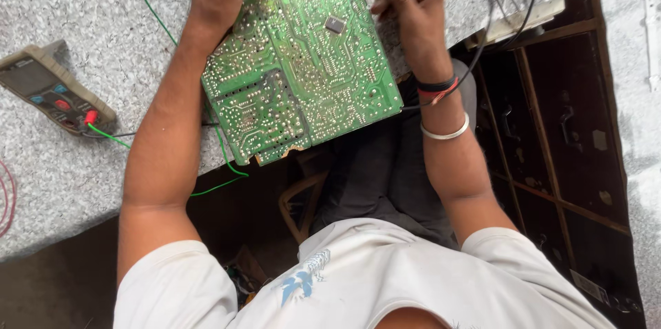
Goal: The person holds a green circuit board on the workbench and probes its solder-side traces and components with the red and black multimeter test leads, repositioning the probes at different points across the board while the multimeter sits on the bench.
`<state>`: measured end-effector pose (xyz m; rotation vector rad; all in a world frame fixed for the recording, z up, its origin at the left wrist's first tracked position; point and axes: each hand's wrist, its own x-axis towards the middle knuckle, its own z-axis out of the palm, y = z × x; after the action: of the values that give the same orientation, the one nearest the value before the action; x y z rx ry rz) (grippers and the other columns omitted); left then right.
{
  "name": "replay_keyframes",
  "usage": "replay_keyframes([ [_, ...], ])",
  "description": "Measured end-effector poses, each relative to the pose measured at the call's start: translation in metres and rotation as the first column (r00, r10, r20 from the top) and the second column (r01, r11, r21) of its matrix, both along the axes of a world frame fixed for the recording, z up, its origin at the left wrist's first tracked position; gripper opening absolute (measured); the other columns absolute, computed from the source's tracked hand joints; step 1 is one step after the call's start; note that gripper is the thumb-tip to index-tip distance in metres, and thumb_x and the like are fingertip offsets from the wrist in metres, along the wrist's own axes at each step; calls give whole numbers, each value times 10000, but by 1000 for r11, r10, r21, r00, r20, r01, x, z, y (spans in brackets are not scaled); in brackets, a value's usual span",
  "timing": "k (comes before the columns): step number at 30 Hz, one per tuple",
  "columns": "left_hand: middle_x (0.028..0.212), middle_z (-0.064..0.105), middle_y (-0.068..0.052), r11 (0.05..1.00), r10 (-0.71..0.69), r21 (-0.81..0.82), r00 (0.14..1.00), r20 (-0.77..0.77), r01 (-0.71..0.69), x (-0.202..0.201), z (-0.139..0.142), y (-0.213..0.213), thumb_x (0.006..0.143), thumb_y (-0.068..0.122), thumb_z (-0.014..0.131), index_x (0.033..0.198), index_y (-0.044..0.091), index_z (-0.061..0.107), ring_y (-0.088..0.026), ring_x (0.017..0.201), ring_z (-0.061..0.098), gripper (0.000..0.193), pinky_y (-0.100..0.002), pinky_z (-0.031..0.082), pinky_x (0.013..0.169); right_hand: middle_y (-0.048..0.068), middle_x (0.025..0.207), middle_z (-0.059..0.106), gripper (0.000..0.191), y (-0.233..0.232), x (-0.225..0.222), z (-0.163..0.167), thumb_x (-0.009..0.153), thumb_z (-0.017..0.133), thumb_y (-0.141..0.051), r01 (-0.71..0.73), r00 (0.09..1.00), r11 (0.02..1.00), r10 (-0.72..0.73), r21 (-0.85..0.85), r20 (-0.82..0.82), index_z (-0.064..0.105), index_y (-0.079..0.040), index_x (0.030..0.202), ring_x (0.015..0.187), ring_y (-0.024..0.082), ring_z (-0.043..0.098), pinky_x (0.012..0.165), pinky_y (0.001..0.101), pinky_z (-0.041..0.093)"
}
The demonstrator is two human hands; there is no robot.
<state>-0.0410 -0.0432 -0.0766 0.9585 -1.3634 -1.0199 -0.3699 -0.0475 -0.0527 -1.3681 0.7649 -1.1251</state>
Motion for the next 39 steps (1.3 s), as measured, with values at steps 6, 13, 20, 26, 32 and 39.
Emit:
replay_keyframes([
  [6,967,736,-69,1000,-6,-28,1000,20,7,5,-9,-2,1168,263,663,1040,-1,701,-171,940,740,296,-364,638,906,25,853,703,355,-3,-5,-5,1133,618,-360,-30,998,999,27,-40,-59,710,-22,1080,792,92,684,704,232,536],
  [13,924,723,-66,1000,-16,-23,1000,-11,16,4,-8,-2,1161,236,668,983,13,671,-159,902,730,285,-360,644,887,46,889,692,368,-5,-2,-8,1164,605,-342,-47,998,994,44,-101,-32,715,-1,1085,776,96,663,690,234,519],
  [20,896,726,-54,1000,9,-10,1000,15,-9,2,3,0,1123,198,641,950,10,681,-153,880,720,259,-345,613,871,40,831,701,356,-4,2,-11,1140,590,-312,-4,1000,999,3,-48,-16,718,1,1030,762,92,677,681,239,541],
  [26,824,694,-39,993,91,58,972,218,-106,-2,17,2,1032,255,619,916,5,757,-90,776,564,308,-298,458,736,26,744,664,358,-1,9,-10,1121,585,-292,154,986,987,-157,44,52,708,-1,953,681,83,631,639,233,503],
  [32,785,681,-21,991,86,85,976,199,-105,-6,25,3,1012,263,607,899,11,759,-74,740,537,314,-288,441,705,7,731,674,360,-1,9,-10,1091,567,-308,129,989,987,-135,98,53,710,-13,943,666,64,627,620,218,502],
  [39,841,715,-32,993,77,72,976,206,-94,-6,24,3,1034,255,601,926,20,756,-71,781,587,301,-275,477,751,-3,739,635,346,-1,7,-10,1099,609,-315,54,998,996,-51,67,-44,736,-11,994,679,47,561,612,209,427],
])
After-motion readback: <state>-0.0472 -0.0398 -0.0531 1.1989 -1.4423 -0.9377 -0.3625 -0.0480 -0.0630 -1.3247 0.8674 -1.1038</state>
